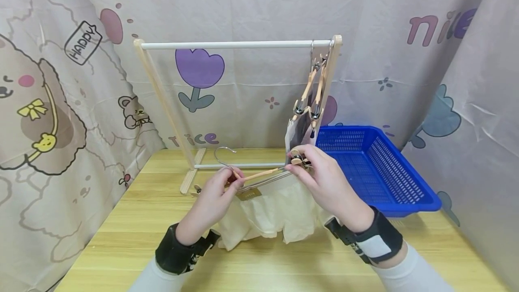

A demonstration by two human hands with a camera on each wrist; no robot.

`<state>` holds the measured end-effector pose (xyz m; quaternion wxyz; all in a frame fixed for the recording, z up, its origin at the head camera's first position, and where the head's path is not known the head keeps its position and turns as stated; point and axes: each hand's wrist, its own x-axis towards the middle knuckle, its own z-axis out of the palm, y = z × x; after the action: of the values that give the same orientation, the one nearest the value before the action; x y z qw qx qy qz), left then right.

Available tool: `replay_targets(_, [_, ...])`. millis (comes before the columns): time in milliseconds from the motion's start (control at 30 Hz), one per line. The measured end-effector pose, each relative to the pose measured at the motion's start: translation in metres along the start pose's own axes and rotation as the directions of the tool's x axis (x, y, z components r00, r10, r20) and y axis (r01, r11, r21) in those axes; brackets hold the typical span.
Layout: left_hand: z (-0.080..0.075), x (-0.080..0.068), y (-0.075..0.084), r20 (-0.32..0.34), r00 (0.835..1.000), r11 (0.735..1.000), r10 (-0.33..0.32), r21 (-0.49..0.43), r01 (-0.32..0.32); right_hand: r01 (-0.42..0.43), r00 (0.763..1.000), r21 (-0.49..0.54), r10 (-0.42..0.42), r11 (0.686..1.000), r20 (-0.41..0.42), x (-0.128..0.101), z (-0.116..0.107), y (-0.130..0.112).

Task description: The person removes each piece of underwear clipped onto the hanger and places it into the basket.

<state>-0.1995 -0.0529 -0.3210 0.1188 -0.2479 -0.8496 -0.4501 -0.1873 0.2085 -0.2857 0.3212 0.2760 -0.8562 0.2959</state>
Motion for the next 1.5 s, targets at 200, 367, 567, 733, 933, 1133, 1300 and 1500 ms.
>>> replay_targets(200, [0.001,0.000,-0.001,0.010,1.000,1.000,-0.011,-0.006,0.011,-0.025,0.999,-0.010,0.025,1.000,0.029,0.003,-0.006,-0.004])
replay_targets(367, [0.001,-0.001,-0.001,0.007,1.000,1.000,-0.012,-0.003,0.012,-0.038,0.999,-0.028,0.039,0.999,0.035,0.005,-0.013,-0.007])
replay_targets(567, [0.000,-0.001,-0.001,0.004,1.000,1.000,-0.007,0.000,0.007,-0.020,0.999,-0.035,0.022,0.999,0.045,0.007,-0.018,-0.010])
replay_targets(733, [0.001,-0.002,-0.001,0.006,1.000,1.000,-0.005,0.005,0.005,-0.048,0.998,-0.047,0.050,0.998,0.045,0.008,-0.017,-0.012])
replay_targets(933, [0.001,-0.002,0.000,0.013,1.000,1.000,-0.008,0.000,0.008,-0.055,0.998,-0.023,0.056,0.998,0.022,0.008,-0.016,-0.014])
replay_targets(1133, [0.001,-0.002,0.000,0.021,1.000,1.000,-0.005,0.004,0.005,-0.069,0.998,-0.003,0.068,0.998,-0.004,0.007,-0.014,-0.014])
replay_targets(1300, [0.001,-0.002,0.000,0.025,1.000,1.000,-0.001,0.006,0.001,-0.073,0.997,0.006,0.073,0.997,-0.032,0.005,-0.012,-0.013])
replay_targets(1500, [0.001,-0.001,0.000,0.028,1.000,1.000,0.003,0.016,-0.003,-0.066,0.995,0.045,0.069,0.997,-0.071,0.002,-0.009,-0.012])
